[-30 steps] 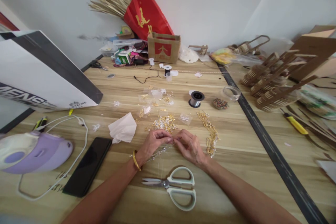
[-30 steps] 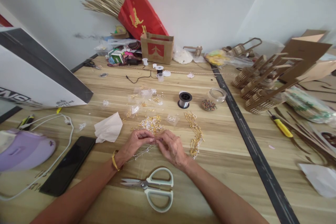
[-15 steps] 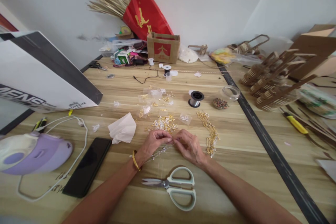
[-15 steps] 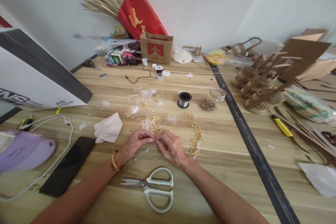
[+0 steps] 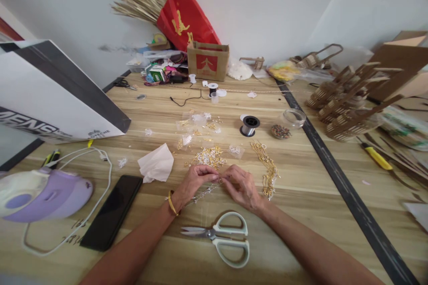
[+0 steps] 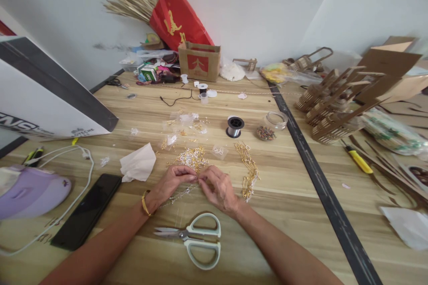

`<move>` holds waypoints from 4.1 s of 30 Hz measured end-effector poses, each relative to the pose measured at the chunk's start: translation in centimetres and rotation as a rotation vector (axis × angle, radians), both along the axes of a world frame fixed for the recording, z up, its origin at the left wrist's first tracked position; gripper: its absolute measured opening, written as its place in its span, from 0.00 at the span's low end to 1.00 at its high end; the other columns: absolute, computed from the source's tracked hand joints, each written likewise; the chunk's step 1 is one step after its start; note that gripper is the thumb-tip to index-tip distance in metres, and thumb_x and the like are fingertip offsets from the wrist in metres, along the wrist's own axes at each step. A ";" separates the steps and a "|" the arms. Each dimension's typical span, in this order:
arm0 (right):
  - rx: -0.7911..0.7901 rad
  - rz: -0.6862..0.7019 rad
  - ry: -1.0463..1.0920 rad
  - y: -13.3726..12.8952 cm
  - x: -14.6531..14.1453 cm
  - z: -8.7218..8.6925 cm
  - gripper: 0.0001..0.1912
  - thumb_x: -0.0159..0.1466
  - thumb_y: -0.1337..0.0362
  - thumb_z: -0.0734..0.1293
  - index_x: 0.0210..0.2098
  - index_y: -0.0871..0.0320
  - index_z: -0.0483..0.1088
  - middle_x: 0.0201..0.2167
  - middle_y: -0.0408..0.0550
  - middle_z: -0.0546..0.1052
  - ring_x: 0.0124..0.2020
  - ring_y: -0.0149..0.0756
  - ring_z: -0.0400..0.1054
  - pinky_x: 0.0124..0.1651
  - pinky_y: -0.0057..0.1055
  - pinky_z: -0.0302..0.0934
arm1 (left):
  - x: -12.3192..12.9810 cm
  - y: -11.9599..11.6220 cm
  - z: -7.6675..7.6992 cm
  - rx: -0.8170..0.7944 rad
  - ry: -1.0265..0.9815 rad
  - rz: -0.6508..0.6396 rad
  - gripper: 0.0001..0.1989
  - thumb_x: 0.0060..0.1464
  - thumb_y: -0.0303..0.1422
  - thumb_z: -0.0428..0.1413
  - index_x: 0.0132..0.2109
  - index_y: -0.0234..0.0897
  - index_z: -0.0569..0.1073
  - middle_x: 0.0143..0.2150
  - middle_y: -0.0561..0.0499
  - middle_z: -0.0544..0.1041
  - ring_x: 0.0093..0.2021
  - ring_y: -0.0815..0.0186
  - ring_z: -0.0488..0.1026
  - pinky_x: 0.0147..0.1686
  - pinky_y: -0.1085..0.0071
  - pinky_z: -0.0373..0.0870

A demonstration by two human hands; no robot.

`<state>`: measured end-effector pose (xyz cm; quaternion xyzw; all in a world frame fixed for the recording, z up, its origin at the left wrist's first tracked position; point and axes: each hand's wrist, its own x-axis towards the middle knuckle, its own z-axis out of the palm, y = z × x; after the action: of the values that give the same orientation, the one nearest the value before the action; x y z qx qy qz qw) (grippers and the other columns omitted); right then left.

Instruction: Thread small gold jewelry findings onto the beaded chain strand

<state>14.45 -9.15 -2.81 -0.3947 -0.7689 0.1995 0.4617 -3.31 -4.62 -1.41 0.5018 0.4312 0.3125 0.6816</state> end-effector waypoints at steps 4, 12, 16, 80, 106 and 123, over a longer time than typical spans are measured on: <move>-0.009 -0.008 -0.001 -0.1 0.0 0.1 0.04 0.64 0.69 0.62 0.37 0.56 0.67 0.30 0.47 0.72 0.31 0.34 0.66 0.31 0.30 0.62 | -0.1 0.1 -0.2 -0.005 -0.007 -0.005 0.07 0.39 0.29 0.65 0.30 0.32 0.79 0.26 0.51 0.79 0.29 0.68 0.74 0.35 0.73 0.69; -0.018 -0.016 -0.010 -0.1 0.1 -0.1 0.04 0.63 0.69 0.62 0.37 0.57 0.68 0.29 0.47 0.72 0.30 0.34 0.66 0.31 0.30 0.62 | -0.2 0.1 -0.6 0.003 -0.032 -0.018 0.07 0.41 0.29 0.64 0.31 0.32 0.78 0.26 0.51 0.79 0.29 0.67 0.74 0.35 0.73 0.69; -0.021 -0.011 -0.012 0.0 0.1 -0.2 0.04 0.64 0.68 0.62 0.38 0.57 0.67 0.30 0.48 0.72 0.30 0.34 0.66 0.32 0.30 0.62 | -0.2 0.0 -0.3 0.006 -0.025 -0.017 0.06 0.41 0.29 0.64 0.31 0.32 0.79 0.27 0.52 0.79 0.29 0.68 0.74 0.35 0.74 0.69; -0.047 0.002 -0.018 -0.1 0.1 -0.3 0.03 0.64 0.69 0.60 0.36 0.56 0.65 0.30 0.47 0.70 0.30 0.35 0.65 0.32 0.32 0.61 | -0.3 0.0 -0.1 0.046 0.012 -0.048 0.06 0.40 0.30 0.64 0.30 0.33 0.79 0.27 0.51 0.79 0.29 0.67 0.73 0.35 0.73 0.69; -0.053 0.010 0.013 -0.2 0.1 -0.2 0.03 0.65 0.69 0.61 0.36 0.56 0.66 0.30 0.47 0.70 0.31 0.35 0.66 0.33 0.32 0.63 | -0.2 -0.1 0.3 0.037 0.001 -0.049 0.06 0.40 0.29 0.63 0.30 0.32 0.78 0.26 0.50 0.79 0.29 0.67 0.73 0.35 0.71 0.70; -0.041 0.007 -0.004 -0.1 0.1 -0.3 0.03 0.65 0.68 0.60 0.36 0.56 0.66 0.29 0.48 0.71 0.30 0.35 0.66 0.32 0.32 0.62 | -0.2 -0.2 0.4 0.024 -0.015 -0.048 0.05 0.40 0.28 0.63 0.29 0.32 0.78 0.25 0.51 0.78 0.28 0.68 0.73 0.34 0.73 0.69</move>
<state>14.51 -9.29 -3.06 -0.4017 -0.7669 0.2159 0.4515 -3.48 -4.81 -0.97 0.5177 0.4099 0.3049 0.6863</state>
